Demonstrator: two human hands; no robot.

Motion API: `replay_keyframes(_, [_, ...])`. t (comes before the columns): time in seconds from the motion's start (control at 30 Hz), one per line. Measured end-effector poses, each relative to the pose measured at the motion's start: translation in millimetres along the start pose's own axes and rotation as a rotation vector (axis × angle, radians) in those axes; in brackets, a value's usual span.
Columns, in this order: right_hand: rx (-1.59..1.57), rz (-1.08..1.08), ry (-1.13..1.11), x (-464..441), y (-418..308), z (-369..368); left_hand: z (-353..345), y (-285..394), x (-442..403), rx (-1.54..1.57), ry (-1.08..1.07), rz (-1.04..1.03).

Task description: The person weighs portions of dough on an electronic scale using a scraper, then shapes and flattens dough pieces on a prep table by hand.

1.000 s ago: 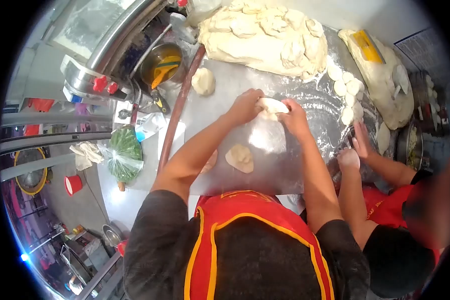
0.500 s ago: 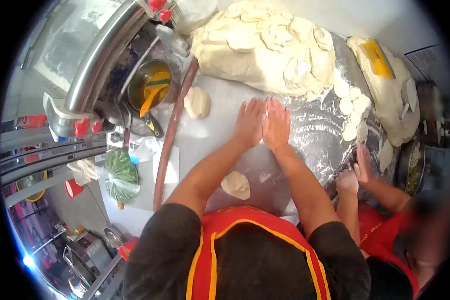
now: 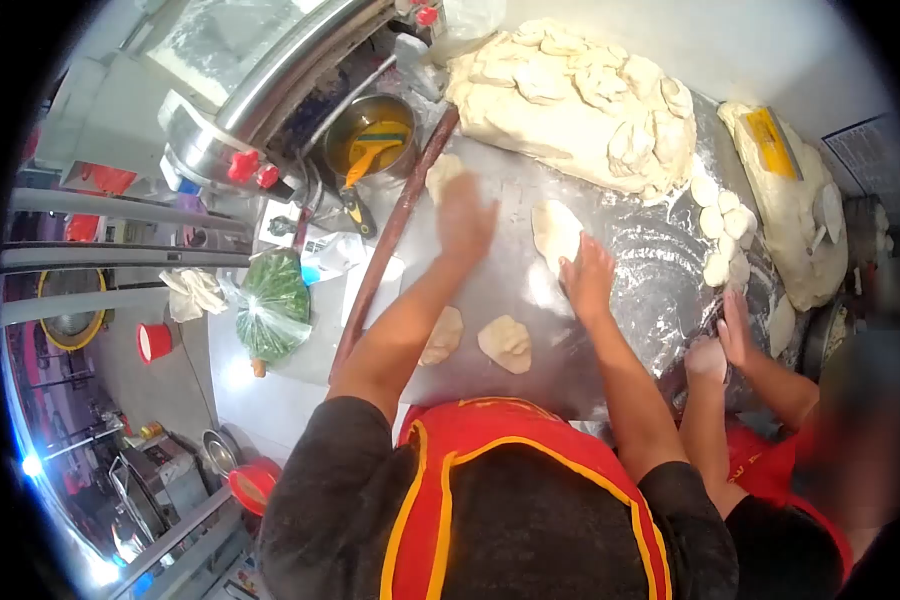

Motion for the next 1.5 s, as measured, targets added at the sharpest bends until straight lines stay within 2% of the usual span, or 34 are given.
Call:
replay_keyframes(0.07, [-0.117, 0.032, -0.045, 4.8, -16.3, -8.2, 32.8, 4.4, -17.2, -0.174, 0.023, 0.093])
replay_keyframes(0.1, [-0.173, 0.045, -0.07, 8.3, -23.3, -11.3, 36.5, 3.2, -20.6, -0.255, -0.055, 0.118])
replay_keyframes(0.13, [-0.401, -0.076, -0.28, 8.9, -26.5, -14.4, 36.2, 1.9, -28.6, -0.333, -0.131, 0.132])
replay_keyframes(0.17, [-0.403, -0.067, -0.248, 11.8, -30.8, -6.5, 34.0, 0.3, -33.2, -0.409, -0.208, 0.144])
replay_keyframes(0.27, [-0.436, -0.044, -0.127, 25.0, -24.4, 7.3, 31.6, -10.2, -31.8, -0.492, -0.179, 0.089])
replay_keyframes(0.37, [-0.763, -0.182, -0.143, 34.2, 2.8, -0.4, 32.5, -34.8, -28.3, -0.12, -0.133, 0.141])
replay_keyframes(0.4, [-0.842, -0.268, -0.175, 34.8, 3.7, 6.7, 44.3, -10.0, -31.7, -0.01, -0.146, 0.164])
replay_keyframes(0.5, [-1.123, -0.479, -0.223, 29.5, -7.5, 41.2, 25.5, 48.2, -15.3, 0.788, -0.335, 0.573])
replay_keyframes(0.57, [-1.375, -0.553, -0.174, 20.2, -13.2, 49.9, 7.1, 115.7, 10.0, 1.117, -0.472, 0.777])
replay_keyframes(0.6, [-1.328, -0.625, -0.218, 14.7, -9.1, 50.8, -25.8, 122.6, 24.3, 1.194, -0.629, 0.644])
replay_keyframes(0.63, [-1.278, -0.6, -0.163, 8.2, 0.7, 53.0, -49.6, 122.2, 38.3, 1.265, -0.785, 0.507])
replay_keyframes(0.7, [-1.167, -0.553, -0.056, -5.1, 35.2, 58.0, -34.4, 141.7, 39.7, 0.914, -0.799, 0.307])
replay_keyframes(0.73, [-0.901, -0.494, 0.005, -13.1, 57.0, 59.3, -28.7, 149.5, 41.6, 0.738, -0.798, 0.208])
replay_keyframes(0.8, [-0.431, -0.344, 0.108, -31.0, 98.9, 57.8, -27.0, 112.4, 46.9, 0.195, -0.644, -0.021])
replay_keyframes(0.83, [-0.207, -0.334, 0.129, -34.0, 114.0, 47.7, -23.5, 93.3, 50.1, -0.074, -0.555, -0.134])
replay_keyframes(0.9, [0.242, -0.305, 0.162, -35.5, 132.5, 23.3, -13.5, 71.3, 59.7, -0.241, -0.583, -0.108])
replay_keyframes(0.93, [0.208, -0.283, 0.2, -33.8, 130.3, 18.9, -9.5, 61.3, 64.4, -0.325, -0.596, -0.091])
replay_keyframes(1.03, [0.192, -0.285, 0.073, -24.5, 96.4, 9.0, -8.6, 42.9, 66.9, -0.17, -0.54, -0.194])
replay_keyframes(1.1, [0.232, -0.07, 0.083, 0.3, 54.6, -15.9, -14.0, 25.7, 55.0, -0.179, -0.57, -0.148])
replay_keyframes(1.17, [0.065, 0.154, 0.05, 32.9, 3.9, -24.5, -14.3, 8.3, 34.9, -0.215, -0.54, -0.116])
replay_keyframes(1.27, [-0.018, 0.282, 0.012, 59.6, -39.5, 4.3, 4.2, -9.9, 14.7, -0.298, -0.403, -0.095])
replay_keyframes(1.33, [-0.158, 0.142, -0.035, 50.6, -23.1, 11.6, 22.9, -4.9, 5.8, -0.318, -0.287, -0.105])
replay_keyframes(1.37, [-0.223, 0.071, -0.06, 46.3, -13.7, 15.3, 28.6, -1.1, 10.0, -0.207, -0.291, -0.108])
replay_keyframes(1.4, [-0.251, -0.105, -0.308, 46.4, -9.0, 12.1, 32.0, 5.2, 14.9, -0.093, -0.295, -0.115])
replay_keyframes(1.47, [-0.423, -0.177, -0.508, 39.2, -1.9, 1.1, 35.7, 21.7, 28.1, 0.054, -0.282, -0.167])
replay_keyframes(1.5, [-0.508, -0.215, -0.608, 38.9, -2.1, -3.7, 36.5, 24.5, 33.1, 0.14, -0.281, -0.106])
Point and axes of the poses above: each hand's wrist, its own x-axis away from the middle knuckle, its own z-axis out of the back of the hand, y = z × x, the point moved 4 cm from there along -x, towards the middle knuckle, and after that the axes turned 12 degrees about x, right-handed, at the moved point
